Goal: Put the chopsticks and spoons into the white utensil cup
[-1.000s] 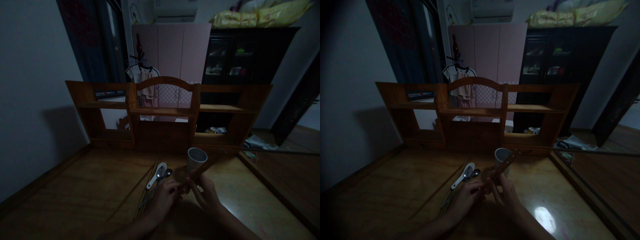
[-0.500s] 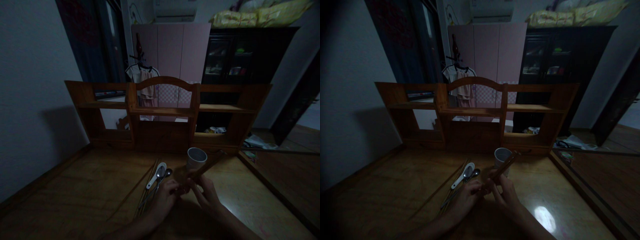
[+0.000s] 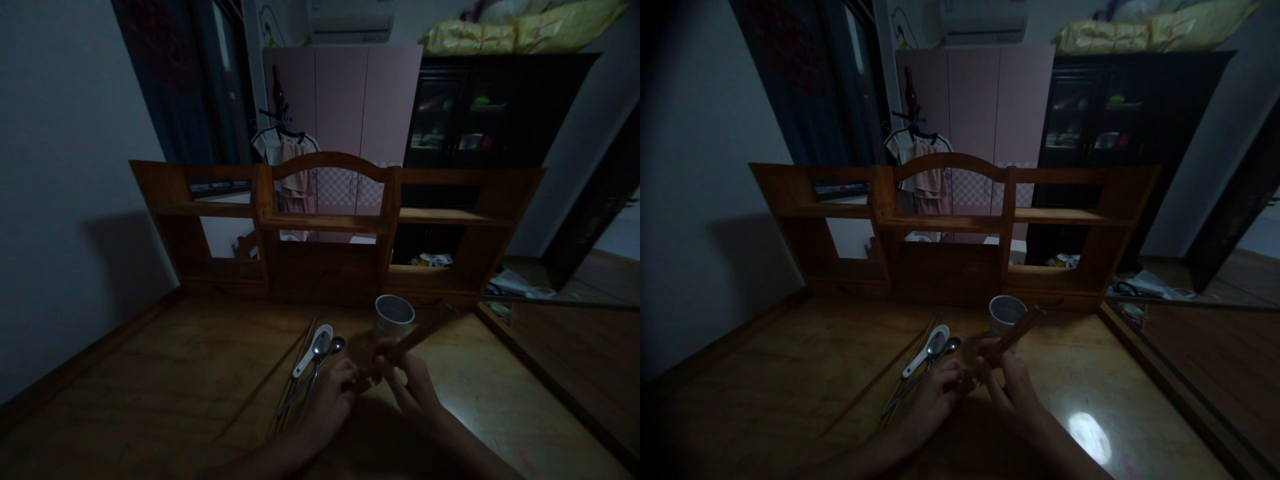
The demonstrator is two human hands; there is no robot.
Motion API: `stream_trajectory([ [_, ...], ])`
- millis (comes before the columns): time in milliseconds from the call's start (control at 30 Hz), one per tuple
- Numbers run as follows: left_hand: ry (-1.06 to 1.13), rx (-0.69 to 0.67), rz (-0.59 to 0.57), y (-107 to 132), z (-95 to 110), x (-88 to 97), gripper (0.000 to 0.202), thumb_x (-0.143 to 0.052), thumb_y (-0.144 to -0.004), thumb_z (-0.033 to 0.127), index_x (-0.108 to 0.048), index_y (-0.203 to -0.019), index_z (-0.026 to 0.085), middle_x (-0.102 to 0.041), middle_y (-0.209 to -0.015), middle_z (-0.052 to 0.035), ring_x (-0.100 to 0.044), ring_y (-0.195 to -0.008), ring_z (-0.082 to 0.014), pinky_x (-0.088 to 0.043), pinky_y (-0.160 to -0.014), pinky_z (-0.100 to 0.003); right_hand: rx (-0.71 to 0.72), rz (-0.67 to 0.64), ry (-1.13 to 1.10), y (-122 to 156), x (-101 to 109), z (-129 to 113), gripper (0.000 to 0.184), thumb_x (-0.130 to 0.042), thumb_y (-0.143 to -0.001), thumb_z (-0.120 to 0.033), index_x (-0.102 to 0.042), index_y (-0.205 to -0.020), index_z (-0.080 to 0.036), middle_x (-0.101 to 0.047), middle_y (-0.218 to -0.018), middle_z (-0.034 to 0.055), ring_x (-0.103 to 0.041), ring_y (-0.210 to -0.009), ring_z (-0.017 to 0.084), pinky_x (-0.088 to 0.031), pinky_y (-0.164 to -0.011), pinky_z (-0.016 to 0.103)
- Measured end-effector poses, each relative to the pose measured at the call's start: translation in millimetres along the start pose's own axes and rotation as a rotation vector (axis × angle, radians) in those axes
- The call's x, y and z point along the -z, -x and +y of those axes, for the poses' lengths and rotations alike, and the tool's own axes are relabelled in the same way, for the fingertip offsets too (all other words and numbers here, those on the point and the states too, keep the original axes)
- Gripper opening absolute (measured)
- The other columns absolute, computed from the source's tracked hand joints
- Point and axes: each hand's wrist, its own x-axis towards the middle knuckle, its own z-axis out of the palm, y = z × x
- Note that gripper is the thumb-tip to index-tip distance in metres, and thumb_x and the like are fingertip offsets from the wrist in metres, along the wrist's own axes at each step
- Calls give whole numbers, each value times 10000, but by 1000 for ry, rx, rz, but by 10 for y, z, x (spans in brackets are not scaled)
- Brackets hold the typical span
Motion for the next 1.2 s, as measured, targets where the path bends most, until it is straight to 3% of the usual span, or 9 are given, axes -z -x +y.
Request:
stream_trajectory([
  [167, 11, -6, -6, 0, -53, -27, 218, -505, -886, 275, -712, -857, 214, -644, -933, -26, -592, -894, -170, -436, -789, -249, 33, 4, 43, 17, 3, 9, 184, -468, -991, -289, -539, -1123, -182, -614, -932, 75, -611, -791, 198, -497, -704, 297],
  [367, -39, 35, -5, -3, -73, -36, 221, -511, -879, 289, -689, -787, 194, -640, -916, -25, -589, -868, -170, -433, -770, -252, 52, -7, 53, -6, 11, -10, 185, -463, -992, -280, -527, -1142, -193, -611, -943, 68, -609, -797, 191, -495, -712, 289],
  [767, -25, -10, -18, 6, -94, -37, 190, -530, -853, 211, -719, -843, 219, -658, -962, -22, -591, -908, -168, -438, -800, -247, -32, -19, 60, 2, 21, 21, 247, -452, -995, -350, -533, -1152, -178, -593, -1033, 106, -587, -906, 235, -497, -738, 317],
  [900, -5, -33, -45, 5, -71, -30, 199, -527, -832, 166, -719, -838, 220, -664, -1000, -23, -588, -967, -171, -430, -859, -256, -79, -16, 6, -6, 17, -15, 264, -424, -1005, -371, -529, -1141, -170, -596, -983, 96, -593, -838, 219, -490, -693, 304],
  [1200, -10, -71, -26, -14, -198, -70, 184, -549, -808, 118, -712, -778, 197, -666, -944, -26, -596, -927, -161, -431, -827, -247, -99, -45, -28, -15, 20, -26, 259, -386, -1016, -391, -530, -1056, -179, -569, -800, 34, -560, -670, 173, -438, -600, 279],
])
